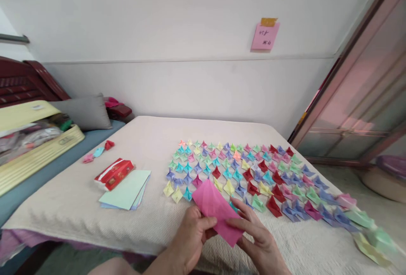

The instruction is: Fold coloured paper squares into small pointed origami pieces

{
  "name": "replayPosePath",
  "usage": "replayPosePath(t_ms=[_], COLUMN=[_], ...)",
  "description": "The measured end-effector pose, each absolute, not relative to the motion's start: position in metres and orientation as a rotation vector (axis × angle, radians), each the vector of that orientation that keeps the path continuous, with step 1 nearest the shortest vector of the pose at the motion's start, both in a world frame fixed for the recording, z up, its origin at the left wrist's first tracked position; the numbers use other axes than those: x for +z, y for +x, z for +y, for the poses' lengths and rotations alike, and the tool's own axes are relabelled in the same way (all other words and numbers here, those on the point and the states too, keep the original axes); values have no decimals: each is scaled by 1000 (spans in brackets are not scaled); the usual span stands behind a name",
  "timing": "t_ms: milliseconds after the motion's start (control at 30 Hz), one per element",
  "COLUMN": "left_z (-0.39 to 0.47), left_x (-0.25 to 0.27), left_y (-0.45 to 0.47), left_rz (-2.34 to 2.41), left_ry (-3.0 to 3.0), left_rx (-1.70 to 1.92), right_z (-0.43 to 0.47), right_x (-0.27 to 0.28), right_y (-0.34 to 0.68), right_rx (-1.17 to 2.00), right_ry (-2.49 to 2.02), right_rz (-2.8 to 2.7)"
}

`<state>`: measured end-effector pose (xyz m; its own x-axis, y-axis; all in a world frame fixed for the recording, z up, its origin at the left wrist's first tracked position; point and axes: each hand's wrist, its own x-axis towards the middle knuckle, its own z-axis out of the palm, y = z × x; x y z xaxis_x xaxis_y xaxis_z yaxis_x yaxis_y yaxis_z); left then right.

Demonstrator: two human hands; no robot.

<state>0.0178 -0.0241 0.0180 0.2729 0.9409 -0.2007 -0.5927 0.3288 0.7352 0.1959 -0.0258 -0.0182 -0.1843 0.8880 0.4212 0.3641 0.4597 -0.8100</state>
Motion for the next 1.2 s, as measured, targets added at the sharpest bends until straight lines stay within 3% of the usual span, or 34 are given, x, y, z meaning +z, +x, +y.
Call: replayPosePath(t_ms=[433,1200], left_z=[-30,-34], left_x=[3,10], left_y=[23,30], left_rz=[764,850], left_ry=[426,631], left_rx=[1053,1013], right_z=[-26,-23], right_x=[-8,-16], right_y=[188,181], right_rx=[1103,1380], right_ry=[-1159,-1132], right_rz=[-1317,-896])
